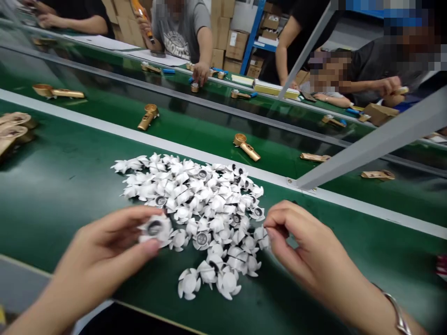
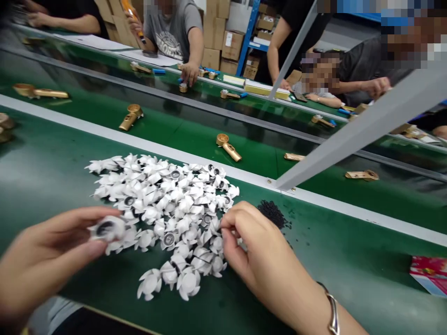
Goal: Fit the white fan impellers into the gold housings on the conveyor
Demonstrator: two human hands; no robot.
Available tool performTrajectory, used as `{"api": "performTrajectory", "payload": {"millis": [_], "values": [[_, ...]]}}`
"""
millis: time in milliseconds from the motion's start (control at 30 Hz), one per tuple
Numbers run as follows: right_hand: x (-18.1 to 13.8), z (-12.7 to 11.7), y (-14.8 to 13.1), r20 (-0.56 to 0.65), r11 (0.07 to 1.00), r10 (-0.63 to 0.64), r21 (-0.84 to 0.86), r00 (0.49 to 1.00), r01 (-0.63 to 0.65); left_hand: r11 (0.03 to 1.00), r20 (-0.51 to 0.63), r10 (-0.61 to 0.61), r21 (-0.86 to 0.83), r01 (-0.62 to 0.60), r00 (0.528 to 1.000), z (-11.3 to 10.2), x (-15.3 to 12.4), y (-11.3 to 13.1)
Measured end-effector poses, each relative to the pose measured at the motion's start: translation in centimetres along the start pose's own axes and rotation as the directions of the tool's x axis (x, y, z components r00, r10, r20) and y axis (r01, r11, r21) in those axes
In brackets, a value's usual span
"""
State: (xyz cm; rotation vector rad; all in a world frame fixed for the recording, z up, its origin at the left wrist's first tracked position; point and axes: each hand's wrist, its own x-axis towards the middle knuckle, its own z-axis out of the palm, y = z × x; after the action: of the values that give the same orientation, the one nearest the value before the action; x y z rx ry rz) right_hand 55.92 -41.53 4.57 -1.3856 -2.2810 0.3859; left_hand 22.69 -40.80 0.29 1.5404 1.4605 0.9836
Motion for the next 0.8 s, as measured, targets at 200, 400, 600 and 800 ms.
{"api": "performTrajectory", "payload": {"millis": [200, 400, 600, 800], "values": [[3.7, 0.7, -5.5, 0.094, 0.894, -0.105, 0.445, 0.99, 0.052, 0.945, 0.309, 0.114, -0.326, -0.008, 0.944, 4.8, 1.3, 5.9], [4.1, 1.5, -4.6, 0.062, 0.921, -0.126, 0.378, 0.99, 0.093, 0.94, 0.304, 0.134, -0.339, -0.025, 0.943, 4.7, 1.5, 6.2], [3.8, 1.4, -4.1, 0.083, 0.948, -0.122, 0.304, 0.989, 0.092, 0.931, 0.31, 0.083, -0.363, 0.037, 0.947, 5.3, 1.6, 6.0], [3.1, 0.9, -3.4, -0.041, 0.953, -0.277, 0.113, 0.96, 0.28, 0.912, 0.229, 0.026, -0.404, 0.071, 0.973, 5.2, 2.4, 5.7]]}}
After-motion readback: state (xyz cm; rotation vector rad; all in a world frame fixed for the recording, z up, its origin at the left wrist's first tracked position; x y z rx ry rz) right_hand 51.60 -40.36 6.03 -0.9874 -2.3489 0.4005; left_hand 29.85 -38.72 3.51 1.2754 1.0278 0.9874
